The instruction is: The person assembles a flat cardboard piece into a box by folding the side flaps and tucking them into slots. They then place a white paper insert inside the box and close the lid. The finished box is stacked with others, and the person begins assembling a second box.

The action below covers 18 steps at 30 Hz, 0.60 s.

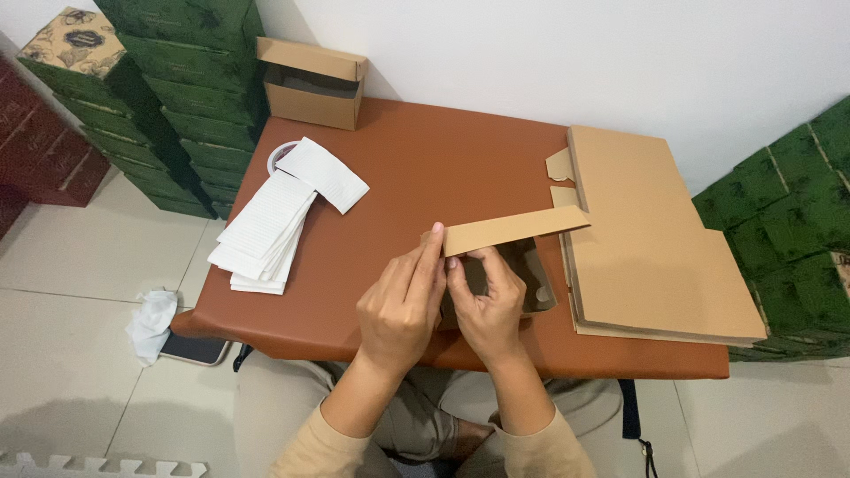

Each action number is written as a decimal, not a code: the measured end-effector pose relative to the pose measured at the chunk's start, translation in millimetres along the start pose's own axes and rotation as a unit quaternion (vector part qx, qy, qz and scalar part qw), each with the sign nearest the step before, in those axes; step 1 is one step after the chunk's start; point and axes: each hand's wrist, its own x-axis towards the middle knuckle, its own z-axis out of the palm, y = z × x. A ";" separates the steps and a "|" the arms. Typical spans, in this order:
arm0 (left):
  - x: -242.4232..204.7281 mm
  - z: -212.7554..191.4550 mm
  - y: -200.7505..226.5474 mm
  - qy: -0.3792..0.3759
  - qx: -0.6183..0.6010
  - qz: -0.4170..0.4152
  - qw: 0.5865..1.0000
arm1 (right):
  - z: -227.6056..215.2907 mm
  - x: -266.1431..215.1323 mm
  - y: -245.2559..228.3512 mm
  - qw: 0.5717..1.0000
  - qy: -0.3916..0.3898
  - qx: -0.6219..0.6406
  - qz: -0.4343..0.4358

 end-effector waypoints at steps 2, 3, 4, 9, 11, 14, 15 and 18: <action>-4.1 4.9 -2.6 0.021 0.019 0.013 1.000 | 4.0 -2.3 4.2 1.000 0.008 0.017 0.010; -5.9 7.5 -3.9 0.042 0.038 0.027 0.998 | 5.8 -3.2 6.2 0.999 0.016 0.034 0.020; -6.7 8.6 -4.6 0.042 0.038 0.027 0.998 | 9.2 -4.5 8.7 0.999 0.016 0.033 0.020; -12.1 13.4 -10.0 0.055 0.070 0.045 0.995 | 12.6 -8.0 9.0 0.987 0.029 0.114 0.106; -8.5 9.8 -9.7 0.051 0.056 0.043 0.996 | 13.2 -6.6 10.2 0.986 0.033 0.125 0.107; -11.4 11.8 -6.6 0.046 0.051 0.026 0.997 | 13.1 -3.2 0.8 0.985 0.042 0.130 0.103; -13.1 13.9 -5.3 0.046 0.060 0.011 0.997 | 12.9 -1.1 -4.3 0.986 0.047 0.123 0.097; -21.3 20.9 -6.3 0.037 0.067 0.004 0.997 | 15.2 -5.1 0.2 0.989 0.042 0.109 0.088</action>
